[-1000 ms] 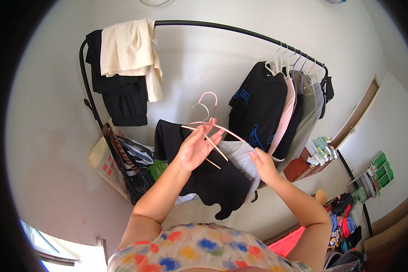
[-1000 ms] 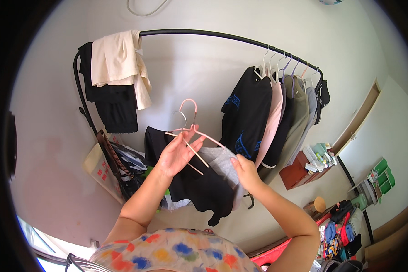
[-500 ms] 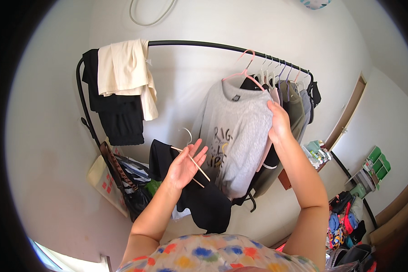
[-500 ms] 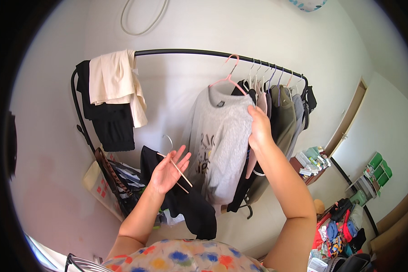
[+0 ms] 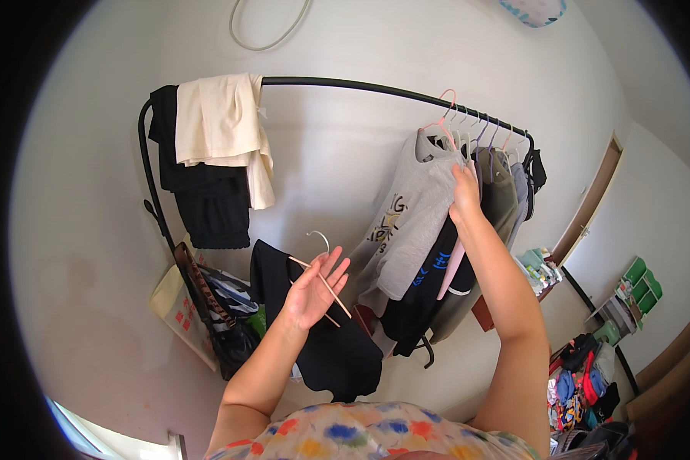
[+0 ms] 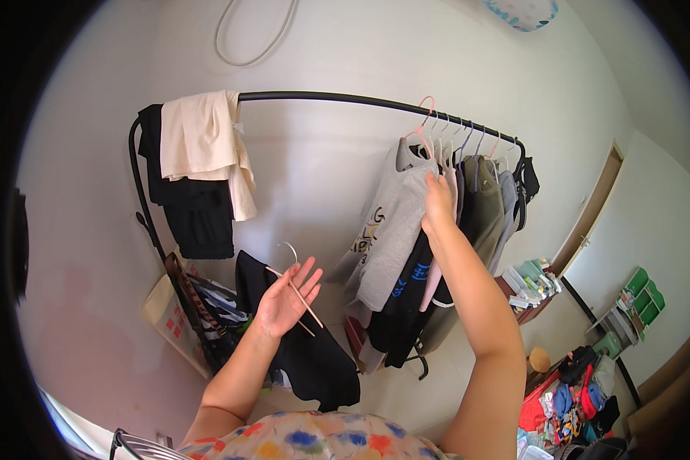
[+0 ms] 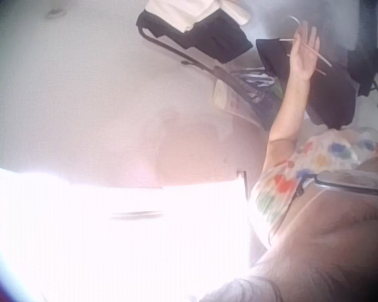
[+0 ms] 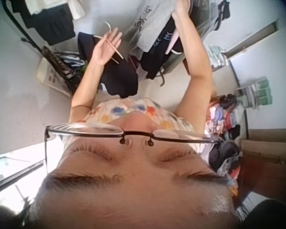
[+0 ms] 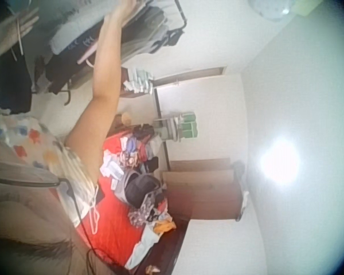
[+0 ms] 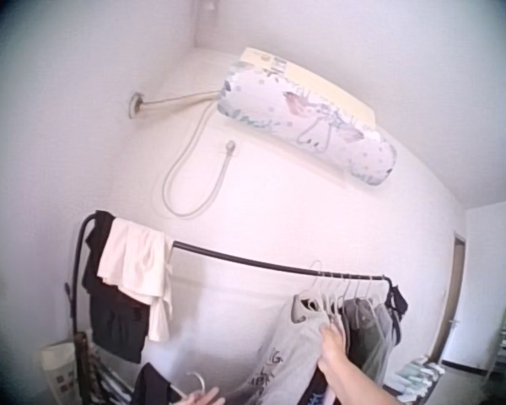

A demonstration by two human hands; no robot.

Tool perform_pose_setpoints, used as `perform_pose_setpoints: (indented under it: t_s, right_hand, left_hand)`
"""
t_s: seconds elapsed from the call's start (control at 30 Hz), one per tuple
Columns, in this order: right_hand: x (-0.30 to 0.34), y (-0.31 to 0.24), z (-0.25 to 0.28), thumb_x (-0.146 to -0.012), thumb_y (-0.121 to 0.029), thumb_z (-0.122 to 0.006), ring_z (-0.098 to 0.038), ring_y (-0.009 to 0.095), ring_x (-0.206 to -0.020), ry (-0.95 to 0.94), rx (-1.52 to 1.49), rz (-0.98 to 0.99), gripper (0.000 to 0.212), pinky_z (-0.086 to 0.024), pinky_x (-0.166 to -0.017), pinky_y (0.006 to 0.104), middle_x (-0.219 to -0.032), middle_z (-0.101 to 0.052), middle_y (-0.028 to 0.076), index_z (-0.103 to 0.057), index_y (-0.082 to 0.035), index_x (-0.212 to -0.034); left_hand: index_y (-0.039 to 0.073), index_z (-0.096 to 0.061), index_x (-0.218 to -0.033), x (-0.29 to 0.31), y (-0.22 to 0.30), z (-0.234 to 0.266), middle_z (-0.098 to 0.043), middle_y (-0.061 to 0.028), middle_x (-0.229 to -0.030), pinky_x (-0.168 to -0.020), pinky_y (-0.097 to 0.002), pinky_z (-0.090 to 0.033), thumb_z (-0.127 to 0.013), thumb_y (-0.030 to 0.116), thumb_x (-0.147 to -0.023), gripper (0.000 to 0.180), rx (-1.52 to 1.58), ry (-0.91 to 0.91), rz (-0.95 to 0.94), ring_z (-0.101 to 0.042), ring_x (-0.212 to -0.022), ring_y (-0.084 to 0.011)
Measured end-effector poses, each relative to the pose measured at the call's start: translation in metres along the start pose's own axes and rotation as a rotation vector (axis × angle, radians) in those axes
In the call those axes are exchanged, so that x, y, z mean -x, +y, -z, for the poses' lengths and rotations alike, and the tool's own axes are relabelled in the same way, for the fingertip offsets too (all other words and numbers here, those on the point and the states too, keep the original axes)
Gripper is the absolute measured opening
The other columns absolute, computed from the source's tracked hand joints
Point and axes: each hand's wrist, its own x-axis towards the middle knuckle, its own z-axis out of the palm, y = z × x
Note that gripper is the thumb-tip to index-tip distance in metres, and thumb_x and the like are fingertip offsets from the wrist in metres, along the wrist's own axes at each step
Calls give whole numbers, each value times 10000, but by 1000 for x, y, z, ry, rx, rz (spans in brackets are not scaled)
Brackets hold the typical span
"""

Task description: The person takes shirts from a bed, places them on hangers, and hangs them on a garment rack.

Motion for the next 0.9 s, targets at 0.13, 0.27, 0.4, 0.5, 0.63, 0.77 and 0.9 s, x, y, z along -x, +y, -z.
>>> perform_pose_setpoints:
  t_s: [0.13,0.27,0.4,0.5,0.63,0.77,0.9]
  right_hand:
    - [6,-5,10,-946,-249,-439,-439,195,-1105,-14,119,-32,283,-312,-977,381,-1163,-515,75,-482,-49,-1141]
    - [13,-17,15,-946,-214,-437,-465,192,-1087,-43,257,-128,275,-346,-953,351,-1149,-525,82,-477,-41,-1156]
    - [30,-11,20,-887,-136,-535,-452,241,-1150,63,587,247,341,-339,-981,362,-1193,-510,118,-458,-31,-1202]
    - [69,-19,10,-833,-108,-598,-441,301,-1169,-14,1107,809,412,-328,-1002,370,-1215,-488,155,-450,-24,-1209]
    - [141,-13,-8,-810,-163,-638,-433,332,-1179,-526,1037,647,501,-332,-1005,385,-1240,-460,177,-426,-21,-1241]
    - [196,13,-8,-816,-214,-651,-454,328,-1186,-697,751,15,604,-367,-979,379,-1289,-434,201,-353,-30,-1309]
    - [206,30,2,-898,-154,-543,-624,220,-813,-545,910,1,307,-471,-739,321,-875,-634,152,-477,-11,-1161]
  left_hand:
    - [139,-559,-1091,-6,-2,0,-347,-55,-1426,-1054,-376,-295,-533,246,-906,215,-7,-5,15,-311,-1319,-255]
    - [148,-547,-1107,-12,-7,-9,-348,-61,-1422,-1055,-373,-290,-538,235,-903,222,1,-43,36,-312,-1318,-248]
    - [134,-533,-1144,-24,-14,-13,-312,-81,-1436,-1062,-387,-288,-528,255,-905,267,-4,-62,56,-288,-1327,-271]
    - [129,-510,-1165,-35,-11,-17,-301,-86,-1441,-1063,-392,-294,-527,252,-904,288,-4,-53,60,-288,-1327,-274]
    - [115,-490,-1173,-56,-11,-32,-312,-106,-1426,-1057,-403,-314,-513,238,-909,292,18,-86,67,-306,-1314,-288]
    - [106,-500,-1168,-82,-10,-50,-334,-113,-1409,-1052,-411,-325,-507,226,-912,282,57,-160,58,-320,-1305,-296]
    - [105,-508,-1167,-97,-10,-60,-340,-115,-1406,-1049,-414,-330,-506,230,-914,282,83,-205,80,-320,-1304,-297]
